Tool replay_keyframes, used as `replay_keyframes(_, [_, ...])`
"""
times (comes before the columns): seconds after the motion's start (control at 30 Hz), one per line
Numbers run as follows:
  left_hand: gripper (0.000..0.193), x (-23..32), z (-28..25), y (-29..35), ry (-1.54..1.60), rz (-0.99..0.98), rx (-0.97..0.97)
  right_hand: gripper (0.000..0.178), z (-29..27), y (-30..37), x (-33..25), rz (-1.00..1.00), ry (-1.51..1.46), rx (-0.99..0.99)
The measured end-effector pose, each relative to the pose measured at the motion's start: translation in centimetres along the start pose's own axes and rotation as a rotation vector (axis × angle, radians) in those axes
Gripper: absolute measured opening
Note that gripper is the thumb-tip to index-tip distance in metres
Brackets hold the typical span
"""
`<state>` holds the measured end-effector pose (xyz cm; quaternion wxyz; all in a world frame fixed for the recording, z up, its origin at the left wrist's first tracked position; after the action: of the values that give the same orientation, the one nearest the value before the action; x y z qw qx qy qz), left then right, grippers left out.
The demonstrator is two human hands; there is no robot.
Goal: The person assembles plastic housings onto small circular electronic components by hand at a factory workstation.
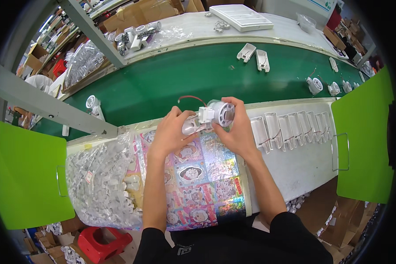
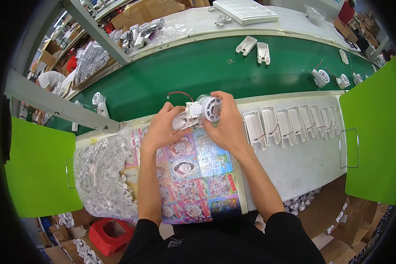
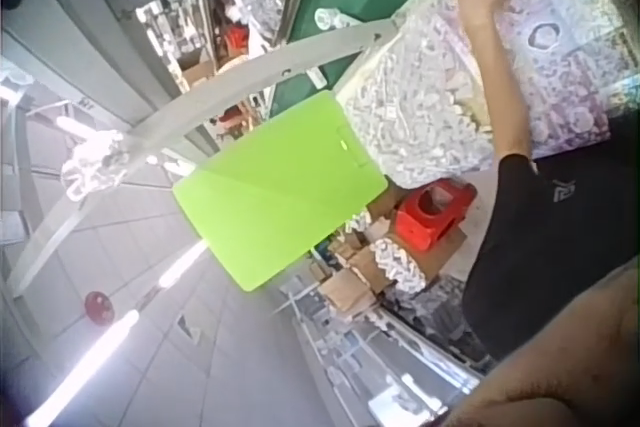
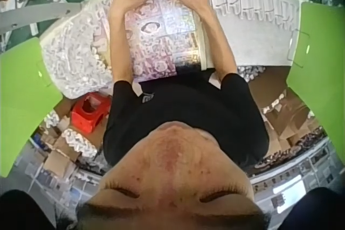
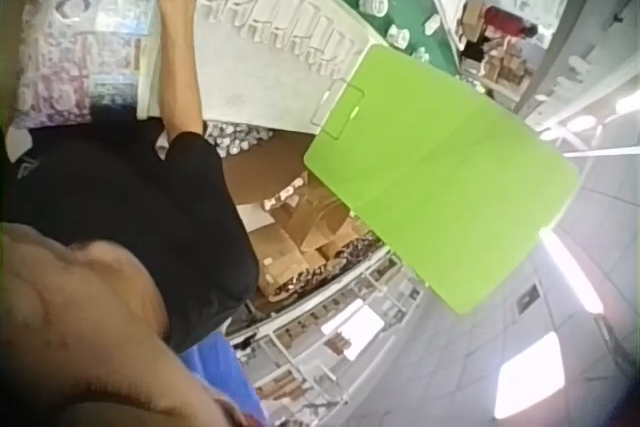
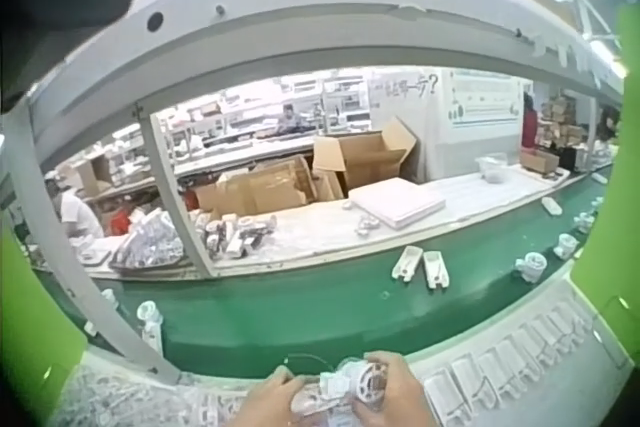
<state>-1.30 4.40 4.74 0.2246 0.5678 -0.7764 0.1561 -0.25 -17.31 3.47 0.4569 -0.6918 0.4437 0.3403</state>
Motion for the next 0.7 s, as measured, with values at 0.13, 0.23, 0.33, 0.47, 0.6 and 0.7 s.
replay_keyframes(0.13, [0.061,-0.2,1.1,-0.2,0.147,0.014,0.036,0.060,-0.9,-0.5,-0.3,-0.191,0.318,-0.109])
replay_keyframes(0.23, [0.059,-1.0,1.1,-0.3,0.211,0.031,0.036,0.063,-0.2,-0.3,-0.2,-0.197,0.358,-0.132])
replay_keyframes(0.33, [0.058,-1.0,0.6,-0.1,0.322,-0.058,0.017,0.067,0.2,-0.3,-0.2,-0.234,0.383,-0.140])
replay_keyframes(0.47, [0.057,-0.4,0.2,0.0,0.279,-0.079,-0.033,0.074,0.5,-0.1,-0.4,-0.319,0.479,-0.102])
replay_keyframes(0.6, [0.054,-0.6,0.2,0.2,0.351,-0.085,-0.084,0.075,0.7,0.0,-0.6,-0.341,0.507,-0.095])
replay_keyframes(0.7, [0.048,-1.4,0.9,0.3,0.424,-0.023,-0.022,0.075,0.8,0.0,-0.9,-0.345,0.551,-0.098])
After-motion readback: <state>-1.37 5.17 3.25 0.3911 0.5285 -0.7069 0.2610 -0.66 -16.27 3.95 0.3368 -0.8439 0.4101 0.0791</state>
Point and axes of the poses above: each hand's wrist, its own y-axis away from the middle knuckle, its own z-axis out of the palm, x = y × z, the point moved 1 cm from there along -y, towards the middle knuckle, and after that the axes turned 6 degrees about -x, right-handed, at the moved point
